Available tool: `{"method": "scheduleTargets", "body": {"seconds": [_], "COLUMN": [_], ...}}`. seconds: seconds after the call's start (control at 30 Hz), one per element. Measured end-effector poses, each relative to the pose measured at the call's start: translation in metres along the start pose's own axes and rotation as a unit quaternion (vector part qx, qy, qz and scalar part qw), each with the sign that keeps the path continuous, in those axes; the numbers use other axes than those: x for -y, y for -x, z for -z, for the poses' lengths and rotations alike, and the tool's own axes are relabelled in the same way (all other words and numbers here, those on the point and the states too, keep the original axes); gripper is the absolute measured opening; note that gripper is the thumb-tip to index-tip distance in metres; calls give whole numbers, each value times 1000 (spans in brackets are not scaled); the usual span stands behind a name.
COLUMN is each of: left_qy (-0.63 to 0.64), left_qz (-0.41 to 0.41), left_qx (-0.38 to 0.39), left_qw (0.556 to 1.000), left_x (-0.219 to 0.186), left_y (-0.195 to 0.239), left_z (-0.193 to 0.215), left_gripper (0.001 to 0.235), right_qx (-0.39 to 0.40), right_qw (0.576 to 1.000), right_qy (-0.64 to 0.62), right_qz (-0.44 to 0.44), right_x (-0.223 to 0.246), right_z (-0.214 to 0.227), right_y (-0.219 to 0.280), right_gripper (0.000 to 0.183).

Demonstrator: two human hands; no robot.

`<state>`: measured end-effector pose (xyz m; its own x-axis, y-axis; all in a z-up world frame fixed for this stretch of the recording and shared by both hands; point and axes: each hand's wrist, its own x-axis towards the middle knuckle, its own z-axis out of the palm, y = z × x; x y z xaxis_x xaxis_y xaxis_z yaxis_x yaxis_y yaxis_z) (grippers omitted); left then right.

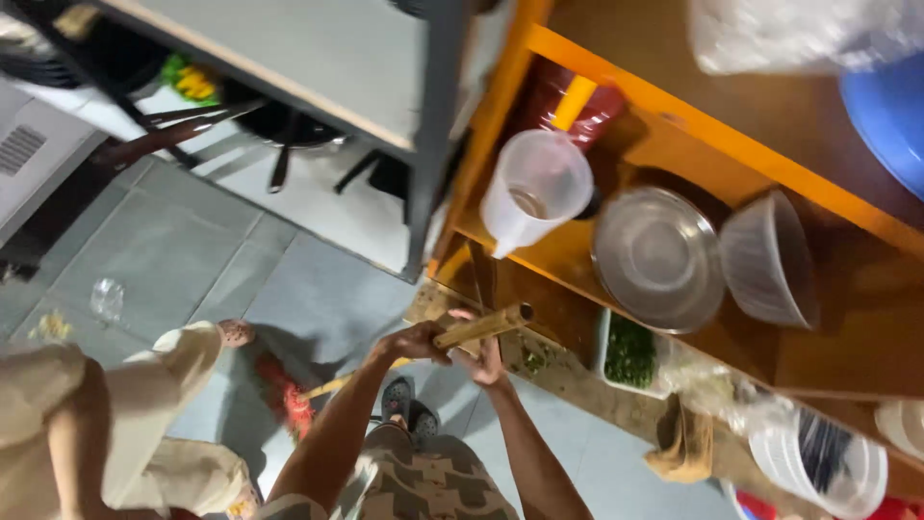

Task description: Retrieve ingredients from a freezer and portion them into pots for cooking.

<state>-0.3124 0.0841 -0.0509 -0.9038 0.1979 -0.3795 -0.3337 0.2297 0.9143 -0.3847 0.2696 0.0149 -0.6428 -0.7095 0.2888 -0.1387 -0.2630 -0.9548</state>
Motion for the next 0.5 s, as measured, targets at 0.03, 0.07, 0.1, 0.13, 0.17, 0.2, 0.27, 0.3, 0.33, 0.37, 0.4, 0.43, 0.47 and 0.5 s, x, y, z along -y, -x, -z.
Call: {"method": "scheduleTargets", "body": {"seconds": [0.03, 0.07, 0.1, 0.13, 0.17, 0.2, 0.27, 0.3, 0.33, 0.37, 0.4, 0.43, 0.47, 0.5], "left_qy": [6, 26, 46, 56, 58, 60, 45, 20, 29, 33, 36, 44, 43, 42], "left_qz": [0, -9, -20, -17, 3, 25, 33, 38, 40, 4, -32, -30, -49, -69], "left_qx": [-14, 31, 76, 52, 57, 61, 16, -4, -26, -50, -71, -92, -119, -145], "left_qw": [1000, 999, 996, 997, 997, 996, 998, 999, 998, 998, 996, 994, 991, 986], "left_x": [2, 8, 15, 5, -5, -12, -10, -11, -12, -14, -17, -19, -22, -25], "left_y": [4, 13, 24, 40, 57, 77, 111, 127, 142, 156, 170, 183, 196, 209], "left_z": [9, 15, 21, 33, 45, 59, 77, 87, 97, 106, 115, 117, 123, 129], "left_gripper": [26, 25, 23, 23, 23, 23, 23, 23, 23, 23, 23, 23, 24, 25], "right_qx": [15, 43, 70, 94, 95, 95, 139, 160, 181, 205, 227, 247, 266, 285], "right_qw": [1000, 996, 986, 982, 976, 968, 950, 934, 928, 929, 929, 922, 923, 922], "right_qy": [-3, -78, -152, -160, -194, -230, -276, -309, -313, -301, -289, -294, -277, -261], "right_qz": [0, -9, -19, -25, -18, -13, -49, -79, -86, -68, -51, -57, -34, -11], "right_x": [24, 46, 68, 72, 77, 79, 78, 78, 82, 86, 92, 98, 105, 111], "right_z": [-13, -29, -45, -55, -66, -80, -111, -127, -145, -162, -179, -191, -204, -216], "right_y": [-13, -22, -30, -40, -51, -60, -80, -91, -100, -110, -118, -122, -131, -138], "right_gripper": [58, 51, 43, 43, 31, 20, 16, 18, 18, 18, 19, 19, 18, 17]}}
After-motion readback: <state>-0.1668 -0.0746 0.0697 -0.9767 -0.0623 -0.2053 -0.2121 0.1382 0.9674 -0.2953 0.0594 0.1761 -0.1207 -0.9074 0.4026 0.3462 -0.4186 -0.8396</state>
